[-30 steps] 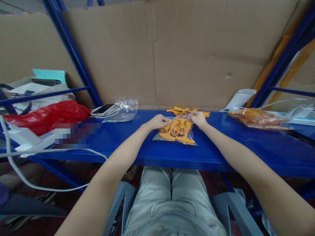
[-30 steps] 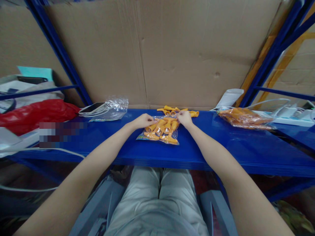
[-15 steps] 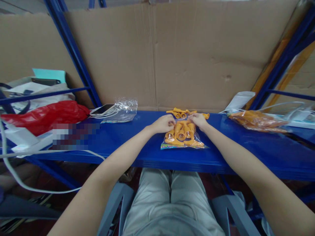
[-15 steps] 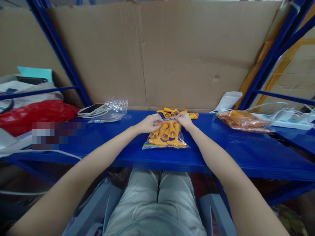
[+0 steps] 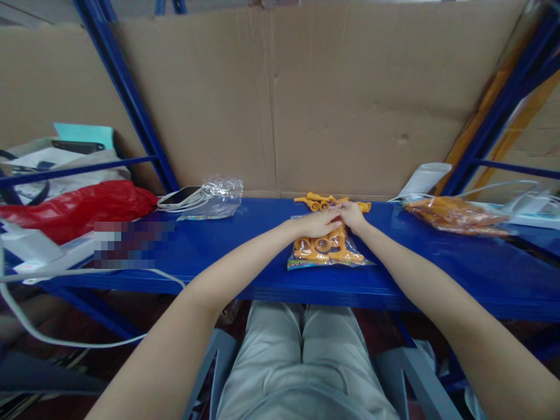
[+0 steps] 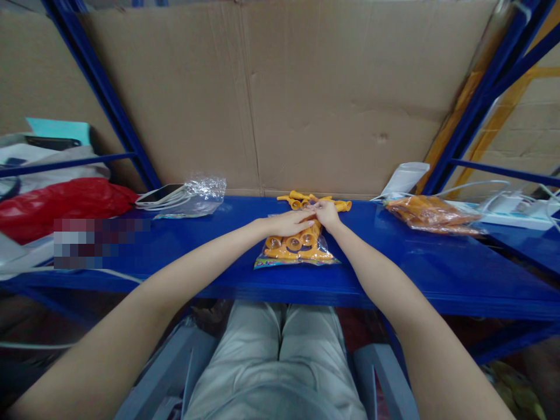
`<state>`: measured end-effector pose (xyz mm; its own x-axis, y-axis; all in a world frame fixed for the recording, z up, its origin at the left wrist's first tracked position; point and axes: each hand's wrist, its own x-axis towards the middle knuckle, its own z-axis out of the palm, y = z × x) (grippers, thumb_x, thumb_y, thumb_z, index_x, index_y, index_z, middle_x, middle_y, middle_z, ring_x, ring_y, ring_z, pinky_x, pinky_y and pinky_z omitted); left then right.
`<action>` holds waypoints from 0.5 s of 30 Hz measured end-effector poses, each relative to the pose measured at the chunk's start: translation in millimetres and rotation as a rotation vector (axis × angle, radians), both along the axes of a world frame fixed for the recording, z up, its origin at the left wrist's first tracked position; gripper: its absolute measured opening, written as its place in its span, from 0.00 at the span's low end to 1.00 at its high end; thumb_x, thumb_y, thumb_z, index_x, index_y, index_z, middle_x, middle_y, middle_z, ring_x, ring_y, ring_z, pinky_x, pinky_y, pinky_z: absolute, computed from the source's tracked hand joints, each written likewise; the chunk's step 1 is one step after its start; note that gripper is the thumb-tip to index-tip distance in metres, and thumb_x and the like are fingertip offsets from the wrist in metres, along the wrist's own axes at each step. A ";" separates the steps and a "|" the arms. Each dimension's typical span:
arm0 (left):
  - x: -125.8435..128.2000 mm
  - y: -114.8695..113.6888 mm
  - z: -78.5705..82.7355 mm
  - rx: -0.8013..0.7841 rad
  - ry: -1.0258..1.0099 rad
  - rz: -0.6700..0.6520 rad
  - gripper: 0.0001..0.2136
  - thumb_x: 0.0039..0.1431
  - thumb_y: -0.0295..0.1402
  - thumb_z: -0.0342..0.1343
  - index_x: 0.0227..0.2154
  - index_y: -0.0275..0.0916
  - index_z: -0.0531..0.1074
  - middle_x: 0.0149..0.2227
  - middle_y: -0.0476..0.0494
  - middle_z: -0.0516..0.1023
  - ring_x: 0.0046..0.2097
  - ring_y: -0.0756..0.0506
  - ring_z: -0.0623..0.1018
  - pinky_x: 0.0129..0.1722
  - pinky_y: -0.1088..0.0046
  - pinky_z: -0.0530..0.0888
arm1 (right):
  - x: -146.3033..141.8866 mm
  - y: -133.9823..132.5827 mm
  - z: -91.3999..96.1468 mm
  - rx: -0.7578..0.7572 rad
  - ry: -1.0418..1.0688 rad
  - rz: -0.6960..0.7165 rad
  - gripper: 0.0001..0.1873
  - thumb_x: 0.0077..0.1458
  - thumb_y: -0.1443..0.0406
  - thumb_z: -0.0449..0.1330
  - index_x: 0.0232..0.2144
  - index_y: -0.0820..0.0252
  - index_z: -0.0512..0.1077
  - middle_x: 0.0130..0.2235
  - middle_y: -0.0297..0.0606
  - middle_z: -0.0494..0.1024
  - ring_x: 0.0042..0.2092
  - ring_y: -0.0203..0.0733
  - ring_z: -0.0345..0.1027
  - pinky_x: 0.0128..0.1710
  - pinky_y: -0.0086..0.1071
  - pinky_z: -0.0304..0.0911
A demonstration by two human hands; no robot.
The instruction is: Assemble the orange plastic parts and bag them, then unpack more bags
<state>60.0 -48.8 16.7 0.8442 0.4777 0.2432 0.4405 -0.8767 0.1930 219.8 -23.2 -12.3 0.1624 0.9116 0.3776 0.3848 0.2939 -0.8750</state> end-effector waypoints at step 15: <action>-14.5 -0.8 4.7 -0.158 0.190 0.397 0.29 0.68 0.50 0.31 0.59 0.38 0.66 0.60 0.37 0.70 0.61 0.39 0.70 0.60 0.63 0.65 | 1.7 5.2 -3.6 0.019 -0.068 -0.116 0.12 0.44 0.62 0.62 0.15 0.59 0.67 0.19 0.34 0.71 0.25 0.37 0.64 0.29 0.32 0.63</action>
